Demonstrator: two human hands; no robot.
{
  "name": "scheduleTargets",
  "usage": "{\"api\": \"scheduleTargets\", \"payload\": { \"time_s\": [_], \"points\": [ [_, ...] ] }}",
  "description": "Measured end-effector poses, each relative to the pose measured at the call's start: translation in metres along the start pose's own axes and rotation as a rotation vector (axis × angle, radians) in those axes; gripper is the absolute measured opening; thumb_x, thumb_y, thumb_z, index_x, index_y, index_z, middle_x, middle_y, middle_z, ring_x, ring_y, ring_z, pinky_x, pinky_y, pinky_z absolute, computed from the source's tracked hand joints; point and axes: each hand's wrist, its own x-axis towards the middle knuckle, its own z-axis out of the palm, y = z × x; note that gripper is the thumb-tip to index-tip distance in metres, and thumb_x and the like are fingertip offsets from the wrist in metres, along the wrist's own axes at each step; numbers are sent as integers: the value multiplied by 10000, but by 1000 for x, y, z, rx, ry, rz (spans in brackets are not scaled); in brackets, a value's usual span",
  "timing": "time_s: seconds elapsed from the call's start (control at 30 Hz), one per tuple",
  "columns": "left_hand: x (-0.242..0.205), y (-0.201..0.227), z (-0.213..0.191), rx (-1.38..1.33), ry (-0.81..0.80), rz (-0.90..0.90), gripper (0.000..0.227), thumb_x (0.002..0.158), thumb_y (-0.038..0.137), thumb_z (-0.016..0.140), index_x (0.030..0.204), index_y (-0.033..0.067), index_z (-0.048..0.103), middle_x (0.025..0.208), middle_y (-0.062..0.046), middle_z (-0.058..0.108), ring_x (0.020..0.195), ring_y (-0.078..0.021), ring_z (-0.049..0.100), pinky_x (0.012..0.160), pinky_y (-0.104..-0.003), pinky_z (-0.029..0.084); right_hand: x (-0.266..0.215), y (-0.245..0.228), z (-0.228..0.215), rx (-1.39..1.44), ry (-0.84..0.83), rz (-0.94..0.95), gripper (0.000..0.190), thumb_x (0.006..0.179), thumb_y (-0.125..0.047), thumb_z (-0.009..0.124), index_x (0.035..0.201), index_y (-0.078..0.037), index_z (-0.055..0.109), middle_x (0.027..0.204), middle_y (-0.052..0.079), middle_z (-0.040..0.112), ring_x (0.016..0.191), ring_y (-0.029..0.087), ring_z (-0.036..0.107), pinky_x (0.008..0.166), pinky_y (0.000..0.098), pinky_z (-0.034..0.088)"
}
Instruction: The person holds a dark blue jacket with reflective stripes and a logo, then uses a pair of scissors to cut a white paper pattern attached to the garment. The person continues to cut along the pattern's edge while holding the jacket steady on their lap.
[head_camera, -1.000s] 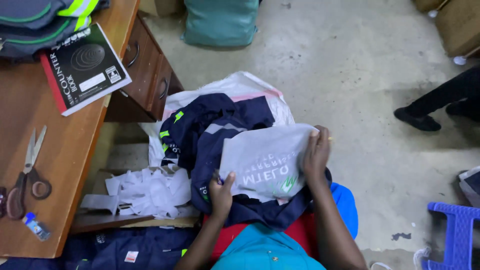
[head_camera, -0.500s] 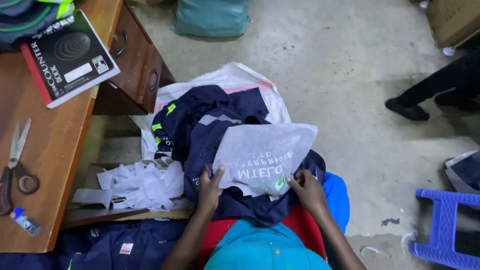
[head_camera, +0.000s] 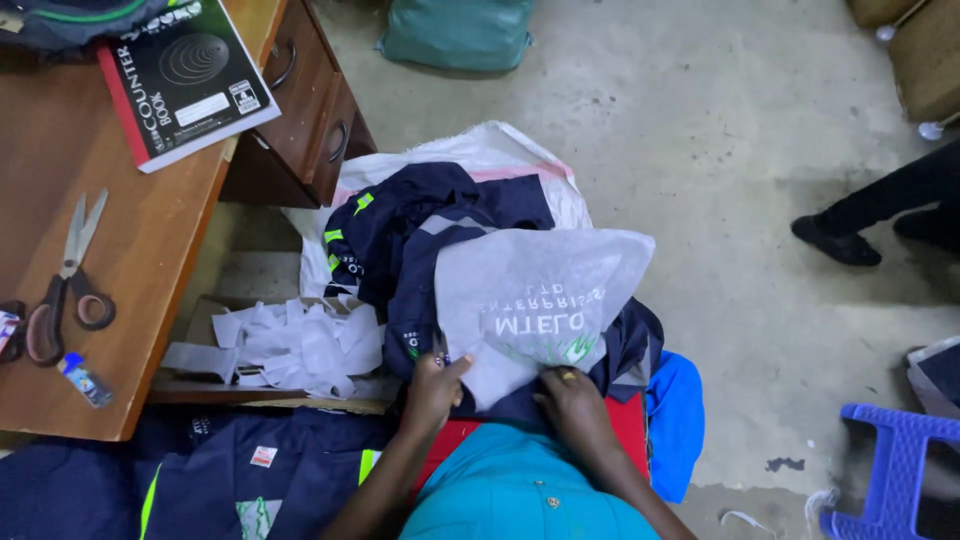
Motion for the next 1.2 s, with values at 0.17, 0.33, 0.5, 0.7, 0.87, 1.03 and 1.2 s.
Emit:
{"api": "scheduleTargets", "payload": {
  "time_s": [0.17, 0.33, 0.5, 0.7, 0.87, 1.03, 1.2],
  "points": [
    [-20, 59, -35, -249, -183, -49, 282, 853, 116, 790, 1065, 0, 645, 728, -53, 600, 440, -91, 479, 291, -219, 298, 5, -34, -51, -7, -310, 272, 453, 952, -576, 680, 830, -140, 677, 801, 105, 726, 788, 334, 704, 652, 489, 500],
    [1, 24, -35, -384, -220, -193, 254, 823, 113, 778, 1021, 41, 636, 582, 6, 488, 369, -87, 387, 289, -240, 214, 3, -41, -67, -134, -392, 361, 674, 869, -832, 629, 980, -168, 631, 743, 135, 739, 740, 445, 716, 607, 563, 512],
    [-25, 44, -19, -351, -105, -102, 333, 809, 135, 766, 1107, 8, 692, 658, -11, 570, 390, -102, 420, 318, -260, 264, -18, -30, -10, -182, -81, -57, 439, 904, -396, 812, 1130, -94, 588, 1032, 149, 606, 854, 370, 642, 624, 529, 521],
    [-15, 9, 6, -519, 14, -148, 478, 745, 3, 703, 1223, -8, 710, 1079, -196, 789, 880, -312, 741, 752, -419, 594, 36, -71, -45, 233, 126, -291, 233, 1052, -42, 496, 1233, 57, 603, 1198, 257, 615, 1074, 432, 644, 900, 472, 556],
    [-11, -7, 9, -170, 12, -35, 306, 744, 64, 817, 974, -6, 627, 703, -74, 577, 547, -184, 619, 451, -300, 493, 77, -59, -7, 178, 68, -25, 262, 864, -202, 821, 1040, -75, 674, 1053, 176, 645, 954, 497, 668, 766, 558, 563],
    [-2, -20, 11, -131, 142, -28, 381, 652, 51, 786, 1010, -38, 689, 818, -97, 617, 753, -230, 661, 650, -379, 558, 91, -34, 22, 533, -18, 211, 333, 857, -350, 892, 870, -103, 669, 896, 115, 630, 871, 445, 696, 750, 469, 541],
    [-31, 11, 29, -172, 115, -43, 362, 736, 55, 727, 1081, -48, 689, 966, -84, 622, 934, -211, 624, 860, -377, 558, 89, -18, 41, 571, -1, 253, 291, 878, -314, 889, 886, -87, 707, 901, 136, 629, 863, 415, 696, 758, 451, 532]
  ]
}}
